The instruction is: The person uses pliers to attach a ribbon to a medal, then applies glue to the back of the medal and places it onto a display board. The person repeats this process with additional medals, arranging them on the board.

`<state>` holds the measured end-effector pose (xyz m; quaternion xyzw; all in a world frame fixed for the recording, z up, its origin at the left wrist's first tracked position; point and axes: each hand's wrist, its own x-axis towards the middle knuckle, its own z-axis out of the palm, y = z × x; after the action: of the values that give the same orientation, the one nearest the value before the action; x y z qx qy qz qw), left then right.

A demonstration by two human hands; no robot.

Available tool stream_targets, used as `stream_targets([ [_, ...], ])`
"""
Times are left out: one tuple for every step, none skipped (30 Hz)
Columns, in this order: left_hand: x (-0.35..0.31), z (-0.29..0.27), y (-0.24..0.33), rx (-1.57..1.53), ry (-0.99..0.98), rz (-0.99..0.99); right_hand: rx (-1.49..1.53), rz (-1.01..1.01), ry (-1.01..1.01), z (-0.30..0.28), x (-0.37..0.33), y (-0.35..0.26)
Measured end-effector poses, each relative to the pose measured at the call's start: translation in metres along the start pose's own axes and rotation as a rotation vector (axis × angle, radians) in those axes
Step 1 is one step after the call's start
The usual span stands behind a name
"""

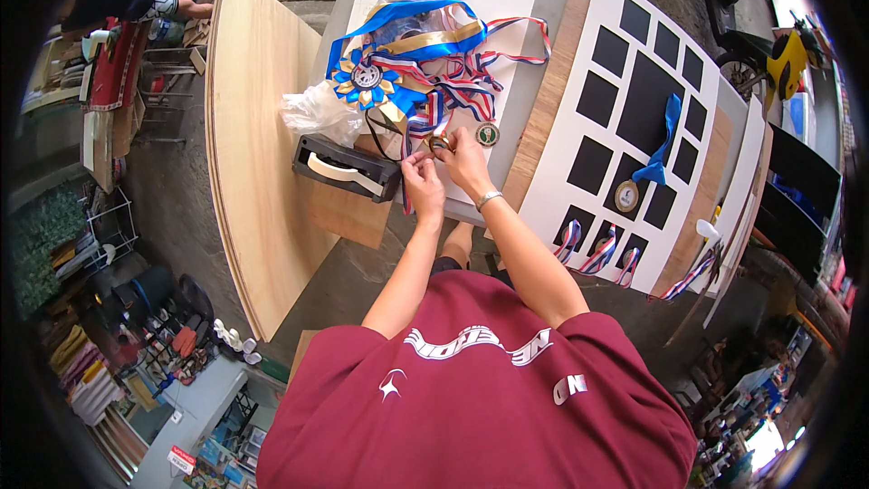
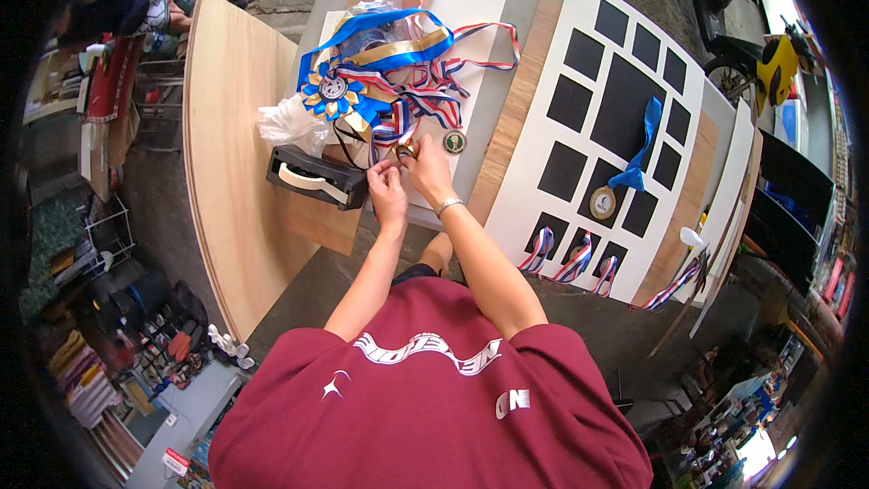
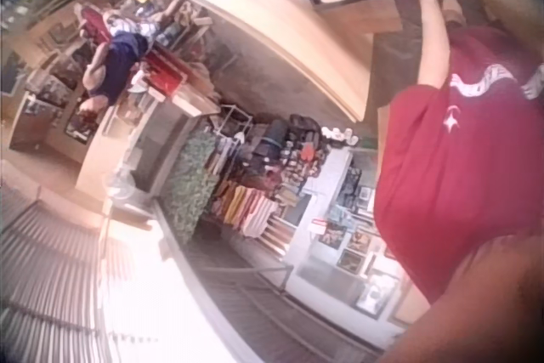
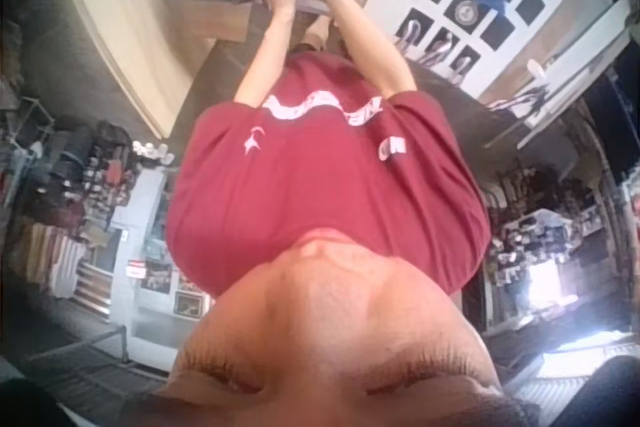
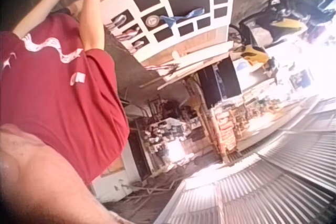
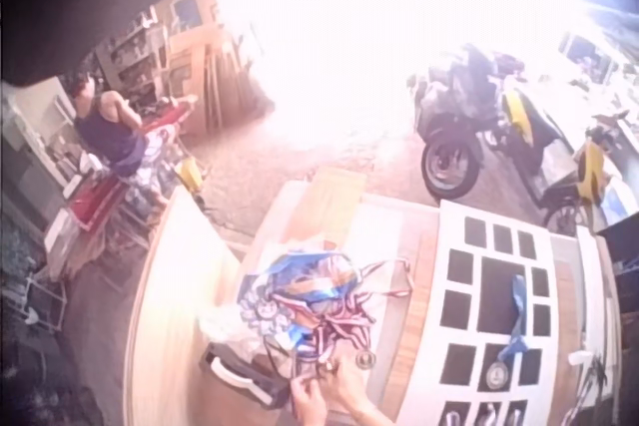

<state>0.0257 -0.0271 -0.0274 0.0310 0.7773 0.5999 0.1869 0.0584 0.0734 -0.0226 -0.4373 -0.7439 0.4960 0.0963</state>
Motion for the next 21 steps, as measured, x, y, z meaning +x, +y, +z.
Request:
stream_targets([
  [0.001,-0.004,0.001,-0.033,-0.039,-0.073,0.122,0.079,-0.060,-0.003,-0.003,0.004],
  [0.000,-0.008,0.005,-0.068,-0.085,-0.144,0.123,0.051,-0.065,-0.017,-0.008,0.000],
  [-0.001,-0.012,0.009,-0.103,-0.131,-0.215,0.277,0.105,-0.092,-0.028,-0.013,-0.005],
  [-0.006,-0.016,0.015,-0.098,-0.171,-0.246,0.431,0.155,-0.126,-0.038,-0.020,-0.009],
  [-0.009,-0.016,0.023,-0.169,-0.238,-0.306,0.585,0.206,-0.153,-0.050,-0.027,-0.014],
  [-0.012,-0.017,0.032,-0.240,-0.304,-0.365,0.647,0.223,-0.200,-0.063,-0.035,-0.017],
  [-0.014,-0.018,0.038,-0.312,-0.365,-0.423,0.678,0.224,-0.216,-0.077,-0.044,-0.023],
  [-0.014,-0.019,0.042,-0.535,-0.508,-0.474,0.710,0.226,-0.233,-0.089,-0.054,-0.028],
  [-0.017,-0.017,0.046,-0.585,-0.568,-0.498,0.743,0.228,-0.251,-0.101,-0.065,-0.033],
  [-0.021,-0.013,0.062,-0.632,-0.634,-0.523,0.742,0.247,-0.263,-0.115,-0.075,-0.040],
  [-0.024,-0.011,0.071,-0.679,-0.695,-0.547,0.741,0.267,-0.280,-0.128,-0.086,-0.047],
  [-0.025,-0.009,0.070,-0.714,-0.726,-0.539,0.741,0.286,-0.295,-0.138,-0.096,-0.051],
  [-0.023,-0.007,0.065,-0.464,-0.663,-0.437,0.757,0.274,-0.276,-0.146,-0.105,-0.052],
  [-0.019,-0.006,0.052,-0.216,-0.590,-0.332,0.774,0.262,-0.260,-0.151,-0.113,-0.052],
  [-0.014,-0.004,0.039,0.029,-0.513,-0.224,0.792,0.249,-0.243,-0.157,-0.120,-0.053],
  [-0.007,-0.004,0.023,0.224,-0.358,-0.098,0.848,0.234,-0.246,-0.165,-0.127,-0.060],
  [0.000,-0.002,0.008,0.372,-0.236,0.022,0.879,0.204,-0.231,-0.172,-0.133,-0.067],
  [0.007,0.002,-0.005,0.517,-0.115,0.144,0.909,0.172,-0.213,-0.180,-0.139,-0.075],
  [0.012,0.008,-0.011,0.657,0.002,0.267,0.938,0.143,-0.187,-0.188,-0.146,-0.084],
  [0.010,0.021,-0.002,0.683,0.067,0.270,0.945,0.107,-0.148,-0.198,-0.152,-0.096],
  [0.007,0.033,0.006,0.715,0.129,0.256,0.997,0.067,-0.131,-0.207,-0.158,-0.102],
])
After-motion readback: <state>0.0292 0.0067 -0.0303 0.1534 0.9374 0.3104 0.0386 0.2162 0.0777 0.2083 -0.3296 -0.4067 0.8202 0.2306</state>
